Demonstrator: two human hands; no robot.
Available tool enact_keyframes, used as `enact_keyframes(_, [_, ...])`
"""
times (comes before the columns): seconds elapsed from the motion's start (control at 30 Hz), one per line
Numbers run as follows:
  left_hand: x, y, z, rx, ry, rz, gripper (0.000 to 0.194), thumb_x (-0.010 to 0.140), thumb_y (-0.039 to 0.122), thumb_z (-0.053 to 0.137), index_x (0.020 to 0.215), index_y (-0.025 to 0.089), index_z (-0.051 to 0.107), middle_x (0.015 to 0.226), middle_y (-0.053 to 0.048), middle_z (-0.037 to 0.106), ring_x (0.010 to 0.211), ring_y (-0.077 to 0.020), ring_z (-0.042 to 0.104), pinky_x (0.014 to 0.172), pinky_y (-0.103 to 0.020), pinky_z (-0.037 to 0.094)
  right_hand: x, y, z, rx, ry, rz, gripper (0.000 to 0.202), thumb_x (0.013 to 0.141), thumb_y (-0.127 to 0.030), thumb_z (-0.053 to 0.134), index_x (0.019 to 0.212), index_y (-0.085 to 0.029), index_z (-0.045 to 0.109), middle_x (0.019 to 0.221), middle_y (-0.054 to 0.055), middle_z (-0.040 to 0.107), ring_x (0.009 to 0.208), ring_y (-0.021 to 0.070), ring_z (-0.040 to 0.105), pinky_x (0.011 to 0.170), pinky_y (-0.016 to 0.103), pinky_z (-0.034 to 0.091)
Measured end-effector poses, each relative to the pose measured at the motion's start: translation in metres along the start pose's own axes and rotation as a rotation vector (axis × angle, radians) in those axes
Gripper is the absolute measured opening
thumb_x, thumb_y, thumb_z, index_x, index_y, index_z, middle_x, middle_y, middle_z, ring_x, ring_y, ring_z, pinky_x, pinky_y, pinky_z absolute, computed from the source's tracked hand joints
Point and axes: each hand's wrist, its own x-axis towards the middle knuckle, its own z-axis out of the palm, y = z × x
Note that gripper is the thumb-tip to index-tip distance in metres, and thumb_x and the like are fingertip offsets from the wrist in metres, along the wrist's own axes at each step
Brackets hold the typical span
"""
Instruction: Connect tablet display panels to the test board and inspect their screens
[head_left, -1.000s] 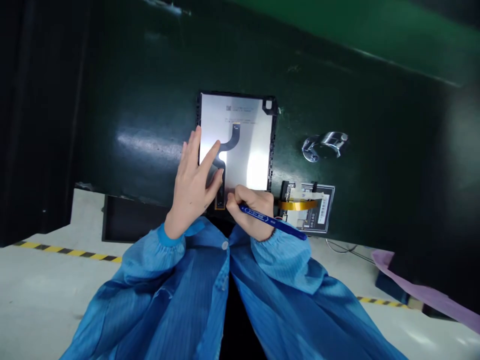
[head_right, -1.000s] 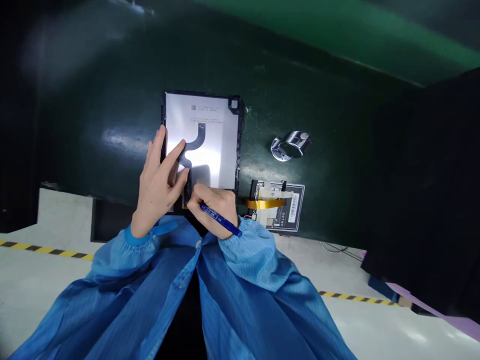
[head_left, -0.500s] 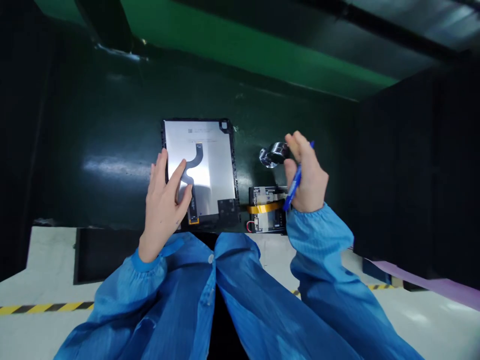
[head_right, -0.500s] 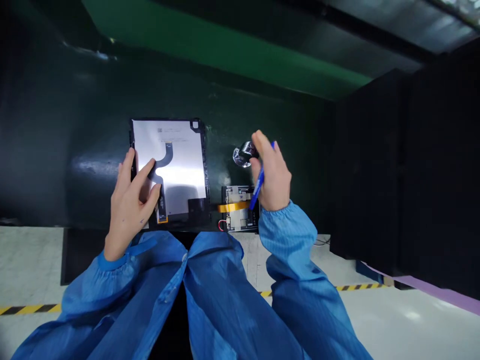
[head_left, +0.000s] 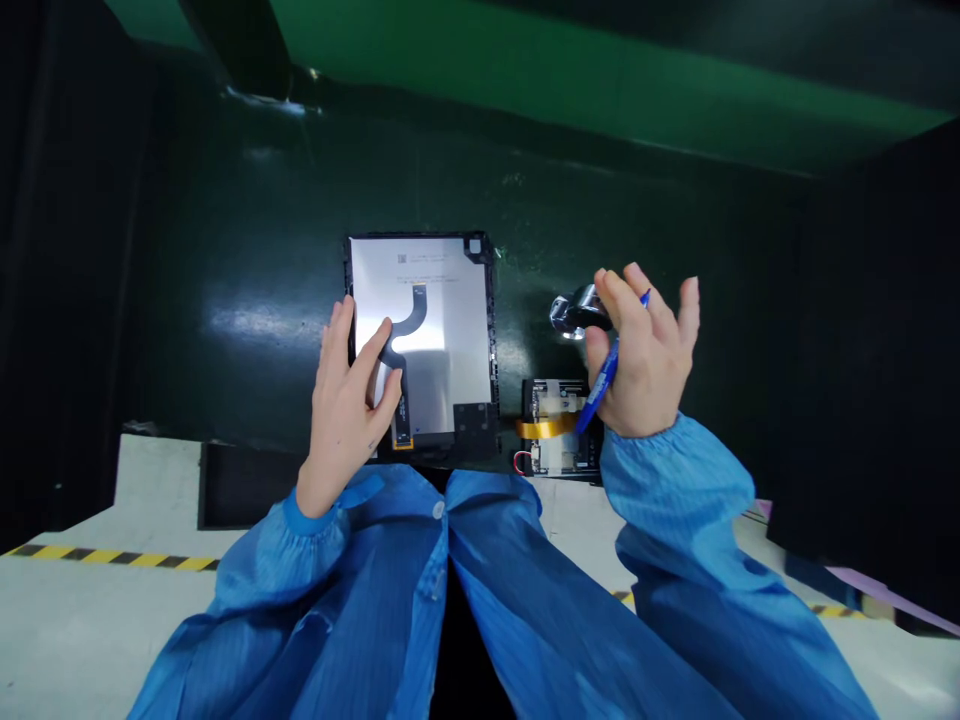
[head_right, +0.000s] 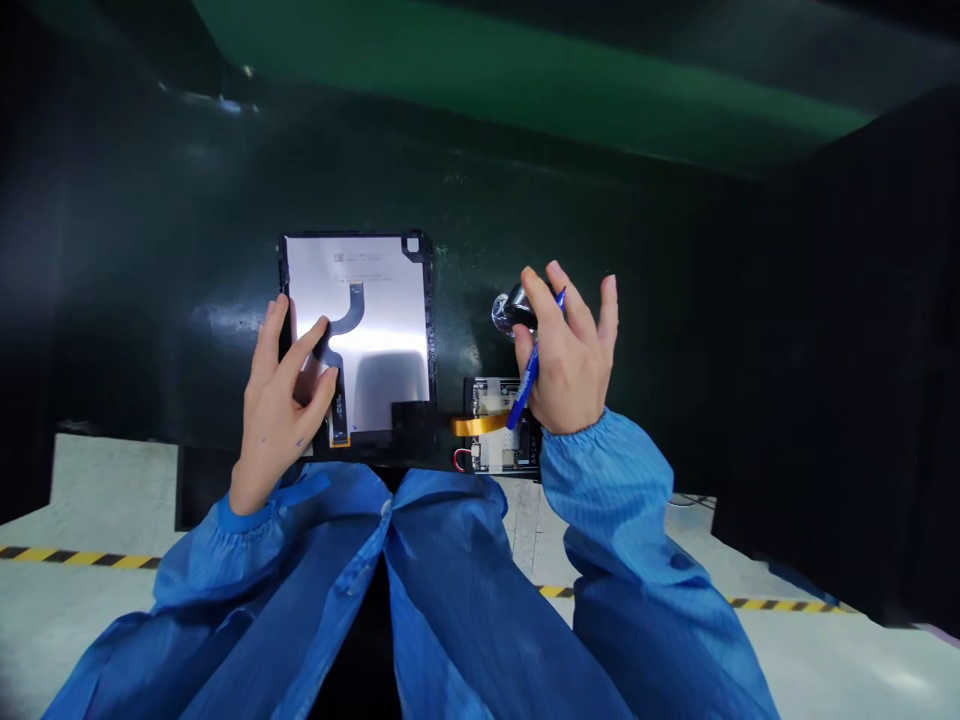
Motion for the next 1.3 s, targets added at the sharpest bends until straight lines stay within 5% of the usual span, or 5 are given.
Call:
enact_keyframes(0.4, [0.020, 0.017, 0.000, 0.270, 0.028, 0.032, 0.037, 0.074, 0.032, 0.073, 0.103, 0.020, 0.052, 0.133, -0.023, 0.056, 0.133, -0.0449, 0.048, 0.106, -0.062, 0.040, -0.034, -0.029, -0.046, 0.546, -0.430, 0.055, 0.054, 0.089, -0.036, 0.076, 0.137, -0.022, 0.056, 0.091, 0.004, 0.073, 0.075, 0.0209, 0.074, 0.068, 0.036, 0.064])
enact_keyframes(0.6, [0.011, 0.029, -0.015, -0.077, -0.059, -0.007, 0.035, 0.073, 0.012, 0.060, 0.106, 0.022, 0.054, 0.138, -0.018, 0.058, 0.137, -0.0369, 0.050, 0.109, -0.055, 0.043, -0.037, -0.043, -0.043, 1.196, -0.288, 0.201, 0.037, 0.085, -0.019, 0.080, 0.118, -0.024, 0.063, 0.106, 0.005, 0.075, 0.084, 0.0168, 0.076, 0.074, 0.027, 0.066])
enact_keyframes(0.97, [0.017, 0.037, -0.062, -0.987, -0.875, 0.045, 0.048, 0.079, 0.015, 0.080, 0.125, 0.026, 0.073, 0.070, -0.002, 0.076, 0.057, -0.0187, 0.071, 0.065, -0.031, 0.058, -0.013, -0.078, -0.027, 1.467, -0.352, 0.351, 0.010, 0.096, -0.026, 0.068, 0.093, -0.018, 0.074, 0.094, 0.005, 0.076, 0.065, 0.0108, 0.069, 0.060, 0.022, 0.059])
enact_keyframes(1.17, [0.012, 0.048, -0.049, -0.563, -0.160, -0.099, 0.040, 0.077, 0.022, 0.086, 0.115, 0.029, 0.076, 0.071, 0.003, 0.072, 0.066, -0.0134, 0.067, 0.072, -0.027, 0.054, -0.006, -0.088, -0.027, 1.474, -0.406, 0.397, 0.017, 0.100, -0.025, 0.061, 0.091, -0.016, 0.072, 0.078, 0.000, 0.071, 0.054, 0.0061, 0.061, 0.054, 0.019, 0.052])
enact_keyframes(1.3, [0.016, 0.036, -0.047, -0.891, -0.663, -0.135, 0.078, 0.071, 0.054, 0.086, 0.139, 0.024, 0.063, 0.063, 0.003, 0.063, 0.059, -0.0159, 0.058, 0.065, -0.032, 0.051, -0.005, -0.091, -0.025, 1.407, -0.415, 0.380, 0.016, 0.100, -0.026, 0.061, 0.094, -0.017, 0.073, 0.068, -0.003, 0.065, 0.050, 0.0057, 0.054, 0.050, 0.019, 0.046])
